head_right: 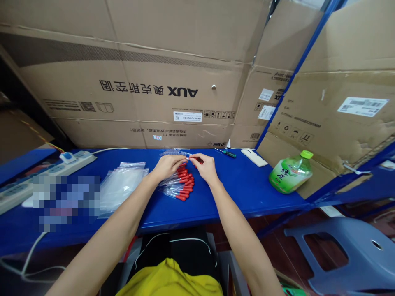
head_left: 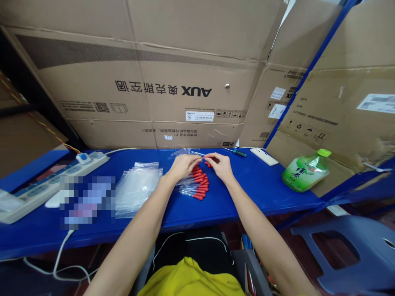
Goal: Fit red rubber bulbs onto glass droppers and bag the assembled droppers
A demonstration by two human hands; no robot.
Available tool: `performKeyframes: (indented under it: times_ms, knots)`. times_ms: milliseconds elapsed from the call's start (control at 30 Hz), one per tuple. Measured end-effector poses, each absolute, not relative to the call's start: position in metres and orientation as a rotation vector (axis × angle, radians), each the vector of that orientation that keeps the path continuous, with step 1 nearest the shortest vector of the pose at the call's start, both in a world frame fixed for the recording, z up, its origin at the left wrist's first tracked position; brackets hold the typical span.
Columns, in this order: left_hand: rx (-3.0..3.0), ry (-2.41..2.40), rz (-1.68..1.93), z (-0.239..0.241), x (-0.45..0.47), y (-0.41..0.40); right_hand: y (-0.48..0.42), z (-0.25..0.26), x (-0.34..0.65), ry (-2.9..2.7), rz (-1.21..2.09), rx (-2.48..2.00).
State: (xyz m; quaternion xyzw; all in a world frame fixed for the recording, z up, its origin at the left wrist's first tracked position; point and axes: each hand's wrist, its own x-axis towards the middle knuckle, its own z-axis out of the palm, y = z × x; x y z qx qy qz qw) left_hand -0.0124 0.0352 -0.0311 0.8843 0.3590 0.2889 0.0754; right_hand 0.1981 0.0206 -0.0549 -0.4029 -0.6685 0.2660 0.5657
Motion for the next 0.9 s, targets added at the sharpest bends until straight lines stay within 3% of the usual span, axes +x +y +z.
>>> performKeyframes:
  times_ms: [600,900]
  knots:
    - [2.571,1.167,1.045,-0.024,-0.019,0.032,0.024,-0.050,0.201,-1.462,0.892,-0.943]
    - [2.469,0.890,1.087,-0.028,-0.013,0.038,0.019,-0.044,0.198,-1.442,0.937,-0.918]
